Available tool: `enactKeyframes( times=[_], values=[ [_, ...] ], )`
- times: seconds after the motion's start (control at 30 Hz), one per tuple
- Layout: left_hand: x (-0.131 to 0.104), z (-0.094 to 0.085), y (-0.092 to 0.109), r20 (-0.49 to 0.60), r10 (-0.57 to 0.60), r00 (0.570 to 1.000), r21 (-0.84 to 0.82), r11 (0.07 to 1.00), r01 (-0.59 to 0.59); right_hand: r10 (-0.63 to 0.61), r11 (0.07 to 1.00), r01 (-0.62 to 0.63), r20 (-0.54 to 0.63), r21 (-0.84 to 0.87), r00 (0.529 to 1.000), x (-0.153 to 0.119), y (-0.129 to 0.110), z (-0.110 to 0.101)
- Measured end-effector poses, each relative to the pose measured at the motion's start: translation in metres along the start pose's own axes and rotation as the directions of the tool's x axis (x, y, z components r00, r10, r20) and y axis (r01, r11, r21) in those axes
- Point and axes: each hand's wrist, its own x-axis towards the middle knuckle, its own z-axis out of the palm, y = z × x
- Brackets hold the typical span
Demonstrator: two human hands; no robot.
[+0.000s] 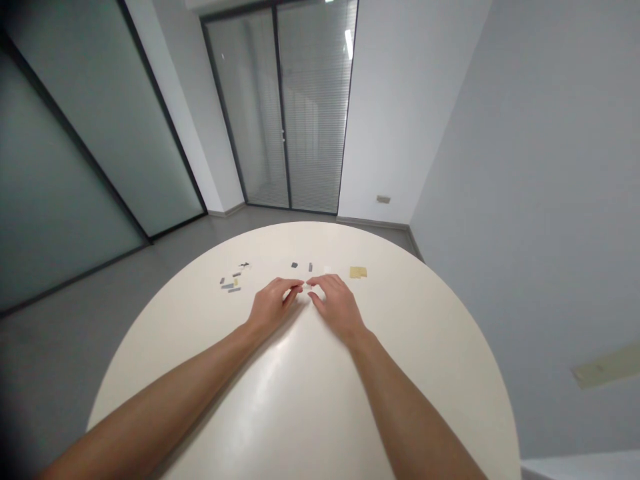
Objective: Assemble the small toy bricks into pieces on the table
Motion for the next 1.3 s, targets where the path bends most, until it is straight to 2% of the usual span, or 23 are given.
enactKeyframes(
  times=[0.37, 0.6, 1.3],
  values=[
    [-0.0003, 0.0003, -0.0017, 0.026, 0.028, 0.999, 0.029, 0.999, -0.029, -0.011, 1.000, 0.011, -0.003, 0.008, 1.000, 0.0003, -0.0009, -0.0006],
    [-0.0014, -0.0005, 0.0015, -0.030, -0.010, 1.000, 0.003, 1.000, 0.010, 0.008, 1.000, -0.008, -0.010, 0.003, 1.000, 0.0006, -0.0014, -0.0006],
    [0.0001, -0.0011, -0.0004, -0.016, 0.004, 1.000, 0.015, 1.000, -0.004, 0.009, 1.000, -0.009, -0.026, -0.004, 1.000, -0.0011, 0.0018, 0.0012]
  ],
)
